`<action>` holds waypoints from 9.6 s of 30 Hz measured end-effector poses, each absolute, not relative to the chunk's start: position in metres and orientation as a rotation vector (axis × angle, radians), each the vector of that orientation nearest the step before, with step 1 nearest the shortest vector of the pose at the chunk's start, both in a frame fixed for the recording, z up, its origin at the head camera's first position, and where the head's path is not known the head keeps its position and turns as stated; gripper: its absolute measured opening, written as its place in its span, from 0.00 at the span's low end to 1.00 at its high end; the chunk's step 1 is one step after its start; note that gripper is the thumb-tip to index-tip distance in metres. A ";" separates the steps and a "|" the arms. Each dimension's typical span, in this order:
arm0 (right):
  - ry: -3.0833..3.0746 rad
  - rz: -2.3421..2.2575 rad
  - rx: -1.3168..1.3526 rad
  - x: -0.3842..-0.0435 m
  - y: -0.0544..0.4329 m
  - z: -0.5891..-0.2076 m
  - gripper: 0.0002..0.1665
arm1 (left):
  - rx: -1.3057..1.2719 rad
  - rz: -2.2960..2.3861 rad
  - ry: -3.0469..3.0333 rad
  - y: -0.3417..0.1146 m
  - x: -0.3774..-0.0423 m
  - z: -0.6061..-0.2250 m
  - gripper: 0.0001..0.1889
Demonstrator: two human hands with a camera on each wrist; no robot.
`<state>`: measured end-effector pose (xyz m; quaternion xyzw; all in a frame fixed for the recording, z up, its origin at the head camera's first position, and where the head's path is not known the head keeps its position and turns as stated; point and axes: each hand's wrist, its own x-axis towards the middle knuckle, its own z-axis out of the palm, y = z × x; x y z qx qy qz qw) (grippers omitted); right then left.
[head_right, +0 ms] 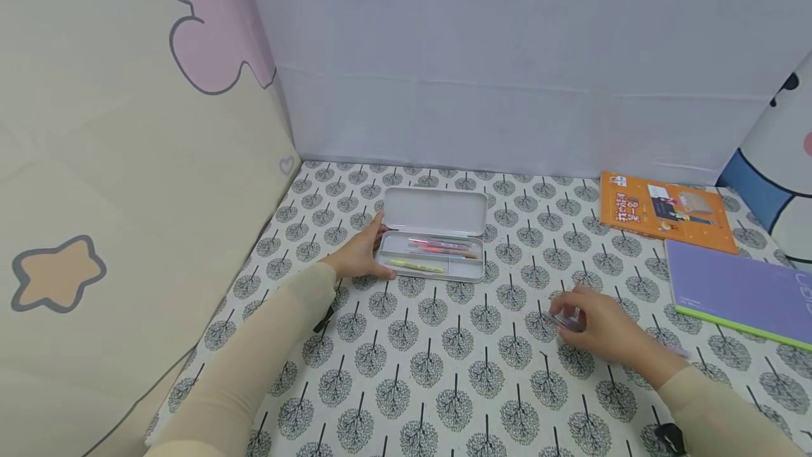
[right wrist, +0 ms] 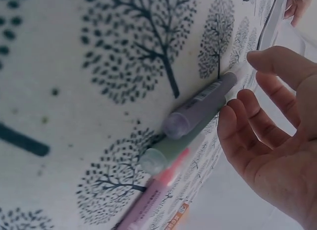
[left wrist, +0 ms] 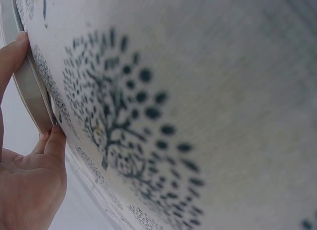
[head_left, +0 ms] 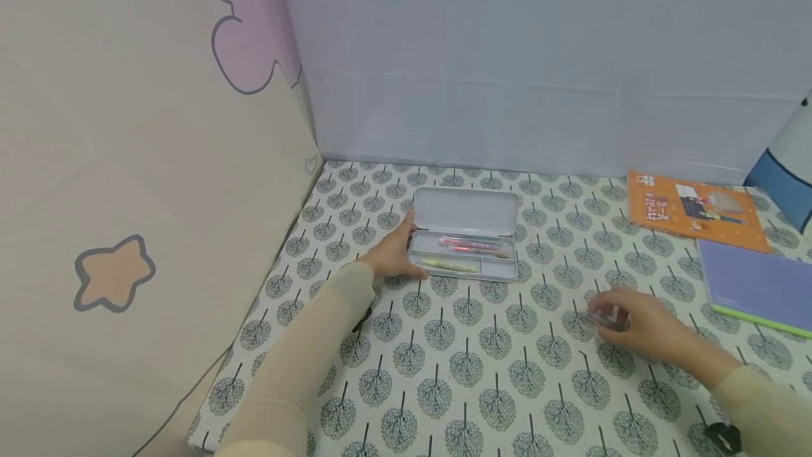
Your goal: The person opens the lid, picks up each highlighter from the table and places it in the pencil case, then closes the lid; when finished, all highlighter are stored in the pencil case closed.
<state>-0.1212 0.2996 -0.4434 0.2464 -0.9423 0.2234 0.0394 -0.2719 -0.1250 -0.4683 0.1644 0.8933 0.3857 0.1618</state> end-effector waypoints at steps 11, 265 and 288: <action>-2.882 0.670 0.736 -0.115 0.301 -0.447 0.24 | 0.479 1.084 2.561 -0.125 -0.270 -0.466 0.77; -2.894 0.817 1.359 -0.243 0.112 -0.404 0.21 | 0.483 1.110 2.538 -0.124 -0.268 -0.461 0.76; -2.886 0.792 1.429 -0.261 0.079 -0.422 0.22 | 0.452 1.119 2.516 -0.124 -0.264 -0.458 0.75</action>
